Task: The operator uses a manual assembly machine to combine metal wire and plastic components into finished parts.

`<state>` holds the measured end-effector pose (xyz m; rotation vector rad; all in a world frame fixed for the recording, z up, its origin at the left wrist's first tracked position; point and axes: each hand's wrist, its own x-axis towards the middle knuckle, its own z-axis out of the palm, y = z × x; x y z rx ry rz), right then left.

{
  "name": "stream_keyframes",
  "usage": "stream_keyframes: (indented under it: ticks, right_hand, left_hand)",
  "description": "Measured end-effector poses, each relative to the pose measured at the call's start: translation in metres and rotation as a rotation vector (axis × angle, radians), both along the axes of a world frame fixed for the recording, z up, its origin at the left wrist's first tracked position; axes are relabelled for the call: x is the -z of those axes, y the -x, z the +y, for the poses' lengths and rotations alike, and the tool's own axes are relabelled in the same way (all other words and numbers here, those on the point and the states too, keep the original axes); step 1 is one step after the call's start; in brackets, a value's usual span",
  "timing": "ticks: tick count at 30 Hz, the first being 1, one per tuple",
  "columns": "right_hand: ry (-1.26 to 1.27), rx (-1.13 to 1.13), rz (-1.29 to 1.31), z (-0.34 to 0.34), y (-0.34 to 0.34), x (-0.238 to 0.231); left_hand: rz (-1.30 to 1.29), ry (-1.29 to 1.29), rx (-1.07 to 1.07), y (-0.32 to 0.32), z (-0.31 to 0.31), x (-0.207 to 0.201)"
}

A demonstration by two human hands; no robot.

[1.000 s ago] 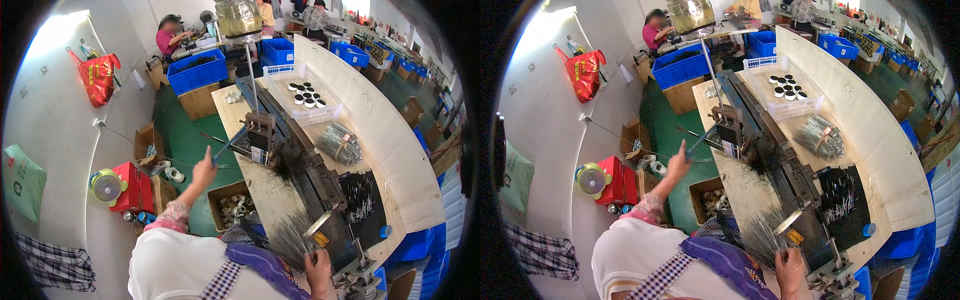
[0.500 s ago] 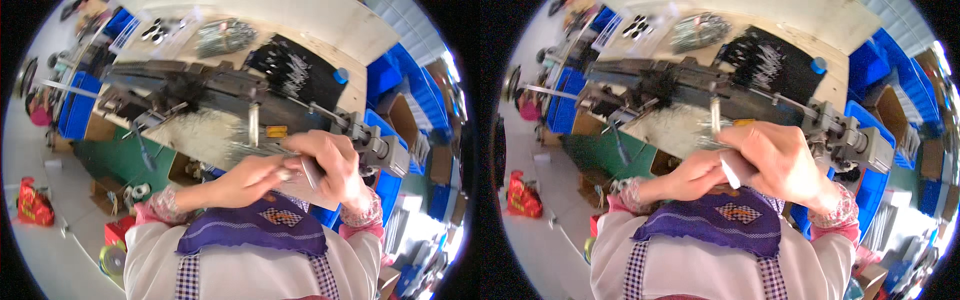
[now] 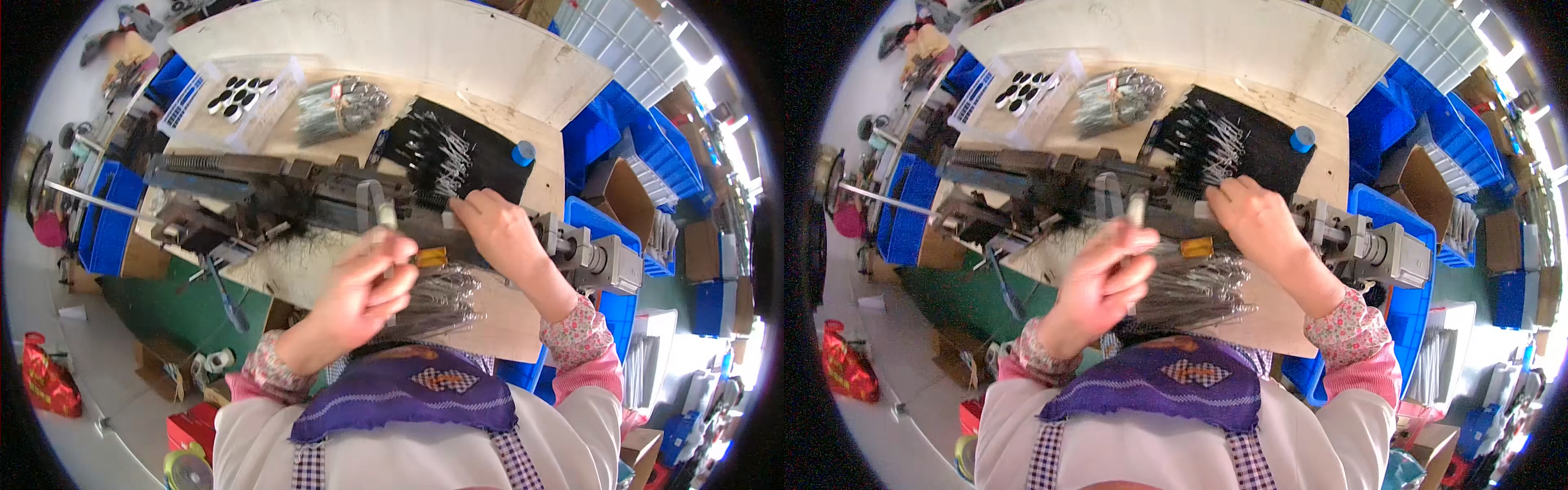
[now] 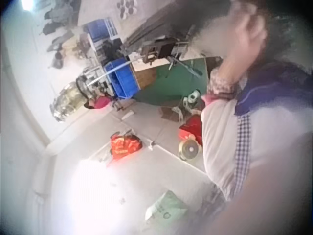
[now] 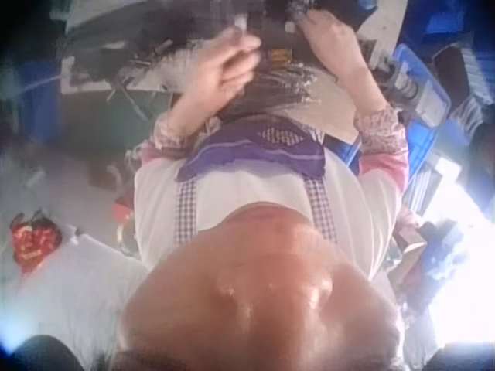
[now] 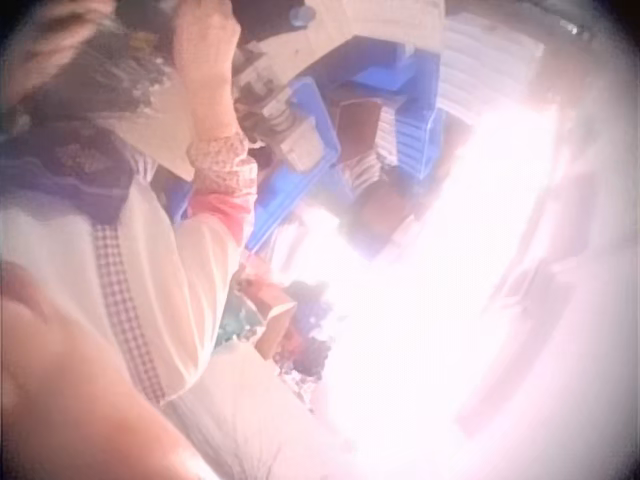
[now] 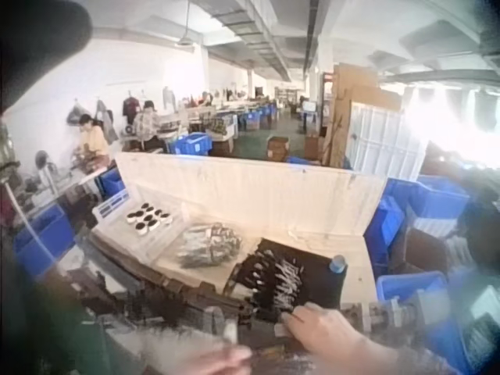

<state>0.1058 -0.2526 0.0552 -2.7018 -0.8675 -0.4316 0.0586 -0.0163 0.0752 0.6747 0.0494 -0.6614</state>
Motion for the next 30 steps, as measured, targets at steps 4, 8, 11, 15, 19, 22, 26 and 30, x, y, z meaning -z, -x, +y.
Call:
stream_keyframes:
  ticks: [4,8,11,15,19,22,26,30]
  right_hand:
    - [-0.026,-0.048,-0.011,0.003,0.003,-0.001]
    - [-0.084,0.023,-0.046,-0.003,-0.03,-0.012]
    - [0.131,0.22,0.052,-0.02,-0.106,0.014]
    - [0.065,0.155,0.063,-0.024,-0.086,-0.013]
    - [-0.178,-0.116,0.299,-0.038,-0.034,-0.023]
    - [-0.111,-0.214,0.15,-0.03,-0.029,-0.003]
    - [-0.232,-0.212,0.016,0.007,-0.038,0.004]
    - [-0.484,-0.221,0.053,0.017,-0.039,0.005]
  left_hand:
    - [0.104,0.49,-0.231,-0.008,0.075,0.026]
    - [-0.589,-0.429,-0.159,0.021,0.092,0.049]
    - [-0.906,-0.883,0.323,-0.013,0.007,0.017]
    - [-0.898,-0.938,0.411,-0.064,-0.064,0.057]
    - [-0.946,-0.957,0.316,-0.1,-0.071,0.068]
    - [-1.528,-1.583,0.17,-0.092,-0.069,0.031]
    - [-1.879,-1.669,-0.117,-0.087,-0.025,0.019]
    - [-1.76,-1.389,-0.86,-0.069,0.004,0.015]
